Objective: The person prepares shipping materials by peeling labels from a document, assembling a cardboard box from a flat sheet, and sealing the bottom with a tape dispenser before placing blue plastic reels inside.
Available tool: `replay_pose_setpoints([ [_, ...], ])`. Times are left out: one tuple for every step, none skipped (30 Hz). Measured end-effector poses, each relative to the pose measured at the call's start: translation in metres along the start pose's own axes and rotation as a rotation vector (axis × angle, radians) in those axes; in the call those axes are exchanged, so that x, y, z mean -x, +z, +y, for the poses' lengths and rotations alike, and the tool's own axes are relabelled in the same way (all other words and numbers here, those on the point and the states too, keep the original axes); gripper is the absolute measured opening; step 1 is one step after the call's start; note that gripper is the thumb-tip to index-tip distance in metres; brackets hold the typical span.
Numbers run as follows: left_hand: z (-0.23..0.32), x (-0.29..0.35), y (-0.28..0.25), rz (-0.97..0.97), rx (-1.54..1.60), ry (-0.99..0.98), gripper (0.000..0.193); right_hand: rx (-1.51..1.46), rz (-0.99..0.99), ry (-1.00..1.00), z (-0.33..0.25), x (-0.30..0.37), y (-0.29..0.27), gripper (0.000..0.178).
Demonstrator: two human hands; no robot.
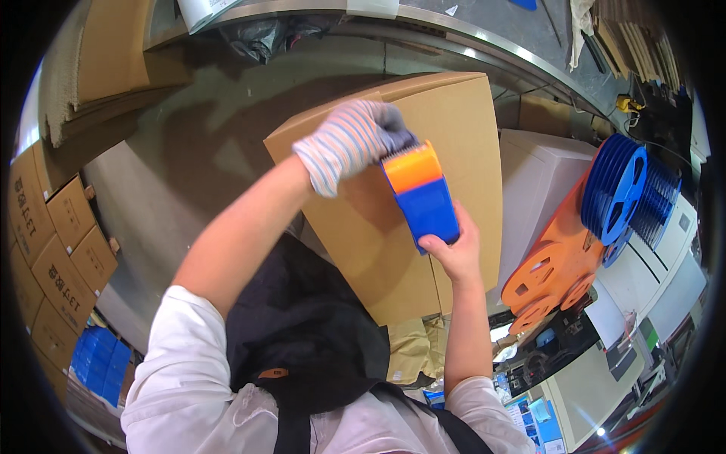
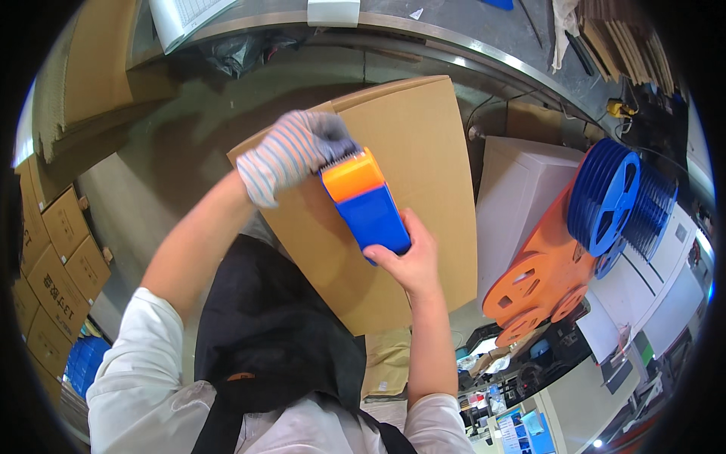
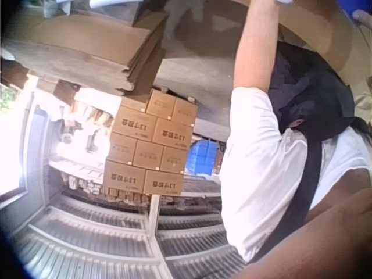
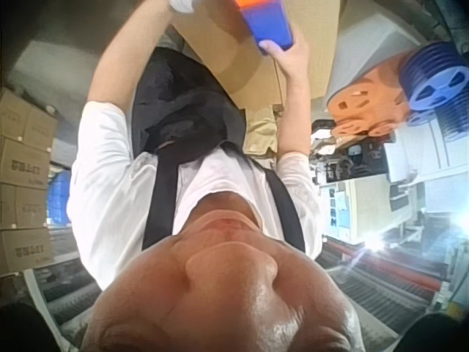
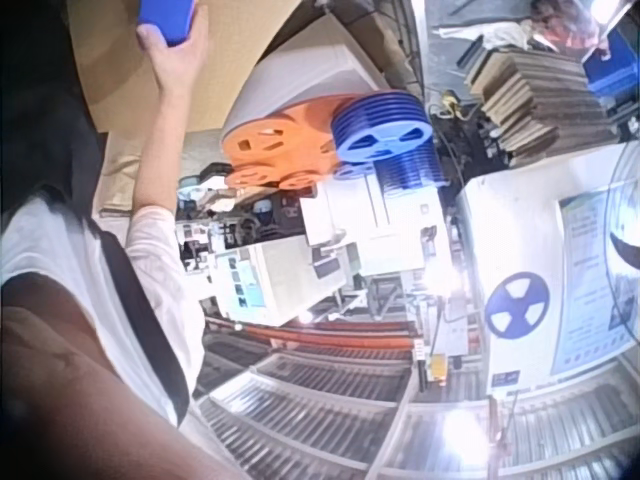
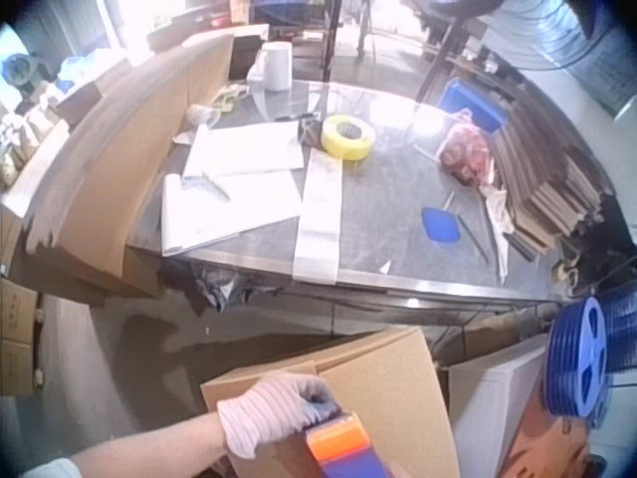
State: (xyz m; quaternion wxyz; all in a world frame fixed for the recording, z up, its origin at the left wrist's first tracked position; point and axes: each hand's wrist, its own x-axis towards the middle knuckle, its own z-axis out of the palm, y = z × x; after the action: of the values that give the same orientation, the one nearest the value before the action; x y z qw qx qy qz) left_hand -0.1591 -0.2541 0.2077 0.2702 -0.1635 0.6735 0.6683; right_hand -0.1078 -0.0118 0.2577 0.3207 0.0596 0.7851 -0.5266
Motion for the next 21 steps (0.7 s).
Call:
replay_pose_setpoints([
  [0.010, -0.008, -0.015, -0.039, -0.052, -0.067, 0.013, 0.025, -0.024, 0.069, -0.010, -0.002, 0.001, 0.053],
  [0.024, -0.013, -0.031, 0.000, -0.066, -0.092, 0.013, 0.050, -0.047, 0.139, -0.014, -0.003, 0.002, 0.051],
  [0.022, -0.030, -0.053, 0.114, -0.127, -0.083, 0.010, 0.019, -0.038, 0.128, -0.011, -0.002, 0.000, 0.049],
  [0.018, -0.046, -0.077, 0.241, -0.182, 0.080, 0.009, -0.012, -0.028, 0.121, 0.000, 0.002, -0.002, 0.048],
  [0.016, -0.062, -0.098, 0.305, -0.148, 0.143, 0.010, -0.044, -0.018, 0.116, 0.009, 0.004, -0.003, 0.046],
  [0.008, -0.078, -0.117, 0.269, -0.030, 0.173, 0.013, -0.074, -0.010, 0.132, 0.011, 0.004, -0.002, 0.047],
  [0.007, -0.085, -0.117, 0.285, -0.139, 0.119, 0.019, -0.104, 0.009, 0.153, 0.012, 0.005, 0.000, 0.047],
  [0.005, -0.090, -0.115, 0.300, -0.247, 0.064, 0.026, -0.134, 0.027, 0.175, 0.013, 0.006, 0.002, 0.047],
  [-0.001, -0.098, -0.114, 0.304, -0.281, 0.047, 0.027, -0.131, 0.040, 0.165, 0.016, 0.005, 0.005, 0.048],
  [-0.010, -0.106, -0.110, 0.308, -0.315, 0.029, 0.027, -0.128, 0.052, 0.154, 0.021, 0.004, 0.006, 0.048],
  [-0.019, -0.113, -0.107, 0.313, -0.350, 0.011, 0.027, -0.126, 0.063, 0.144, 0.024, 0.003, 0.006, 0.048],
  [-0.025, -0.117, -0.103, 0.306, -0.368, 0.000, 0.028, -0.129, 0.069, 0.137, 0.025, 0.004, 0.007, 0.048],
  [-0.032, -0.120, -0.096, 0.297, -0.343, -0.012, 0.024, -0.133, 0.075, 0.129, 0.027, 0.004, 0.007, 0.048],
  [-0.039, -0.122, -0.090, 0.288, -0.319, -0.025, 0.021, -0.137, 0.081, 0.122, 0.029, 0.004, 0.007, 0.048],
  [-0.053, -0.129, -0.086, 0.251, -0.238, -0.076, 0.020, -0.118, 0.085, 0.118, 0.031, 0.003, 0.007, 0.048],
  [-0.063, -0.132, -0.082, 0.213, -0.386, -0.058, 0.022, -0.103, 0.091, 0.116, 0.031, 0.003, 0.007, 0.048],
  [-0.076, -0.130, -0.073, 0.163, -0.484, -0.020, 0.023, -0.088, 0.096, 0.114, 0.033, 0.004, 0.006, 0.048],
  [-0.083, -0.126, -0.064, 0.110, -0.585, 0.021, 0.024, -0.103, 0.103, 0.112, 0.035, 0.004, 0.007, 0.048],
  [-0.085, -0.127, -0.059, -0.047, -0.653, -0.078, 0.032, -0.118, 0.110, 0.111, 0.038, 0.005, 0.007, 0.048],
  [-0.088, -0.127, -0.057, -0.040, -0.720, -0.119, 0.036, -0.133, 0.117, 0.109, 0.040, 0.006, 0.008, 0.048],
  [-0.084, -0.125, -0.057, -0.031, -0.795, -0.157, 0.041, -0.120, 0.117, 0.100, 0.041, 0.007, 0.008, 0.049],
])
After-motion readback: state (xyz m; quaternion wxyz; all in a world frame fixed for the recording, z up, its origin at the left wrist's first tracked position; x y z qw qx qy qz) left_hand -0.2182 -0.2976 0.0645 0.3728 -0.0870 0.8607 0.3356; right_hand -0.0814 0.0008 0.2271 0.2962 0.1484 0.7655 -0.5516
